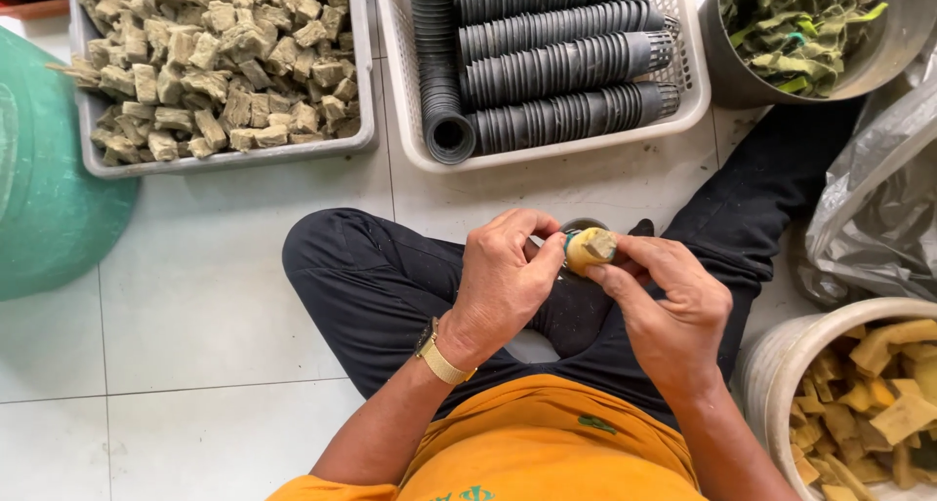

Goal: The person sits on the floor and wraps yellow foam cubes with green strips, then presses the wrapped cubes into black net pots and places the assembled pots into trays. They pick foam pieces from a bowl and net pots from a basket one at a time throughout the episode.

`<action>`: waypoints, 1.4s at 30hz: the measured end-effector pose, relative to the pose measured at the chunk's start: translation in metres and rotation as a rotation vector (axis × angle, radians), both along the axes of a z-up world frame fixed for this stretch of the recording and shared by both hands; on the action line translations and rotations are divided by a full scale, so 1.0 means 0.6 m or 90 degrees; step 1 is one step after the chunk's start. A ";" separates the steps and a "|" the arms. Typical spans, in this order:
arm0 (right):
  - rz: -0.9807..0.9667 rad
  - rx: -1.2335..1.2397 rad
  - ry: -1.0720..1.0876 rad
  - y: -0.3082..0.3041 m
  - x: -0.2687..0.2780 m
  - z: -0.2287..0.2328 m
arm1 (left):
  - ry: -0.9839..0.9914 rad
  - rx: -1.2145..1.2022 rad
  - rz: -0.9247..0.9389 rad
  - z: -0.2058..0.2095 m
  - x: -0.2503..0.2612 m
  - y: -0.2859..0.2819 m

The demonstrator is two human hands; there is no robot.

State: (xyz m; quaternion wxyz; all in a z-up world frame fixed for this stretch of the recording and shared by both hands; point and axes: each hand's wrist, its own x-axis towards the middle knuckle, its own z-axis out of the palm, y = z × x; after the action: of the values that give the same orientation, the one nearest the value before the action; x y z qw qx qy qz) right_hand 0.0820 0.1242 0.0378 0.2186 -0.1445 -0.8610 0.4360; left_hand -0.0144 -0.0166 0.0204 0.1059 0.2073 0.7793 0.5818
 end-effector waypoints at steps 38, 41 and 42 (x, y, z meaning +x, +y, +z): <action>0.000 -1.015 0.088 0.139 0.041 -0.133 | 0.045 0.128 -0.045 0.053 0.031 0.004; 0.019 -0.989 0.091 0.136 0.040 -0.134 | 0.006 0.163 -0.041 0.036 0.036 0.011; 0.022 -0.977 0.097 0.134 0.042 -0.133 | -0.009 0.176 -0.046 0.029 0.039 0.014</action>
State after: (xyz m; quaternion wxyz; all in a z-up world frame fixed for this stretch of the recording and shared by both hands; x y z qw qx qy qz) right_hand 0.1070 0.2043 -0.0420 0.1092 -0.2119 -0.3023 0.9229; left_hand 0.0088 -0.0085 0.0380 0.1028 0.2440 0.6831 0.6806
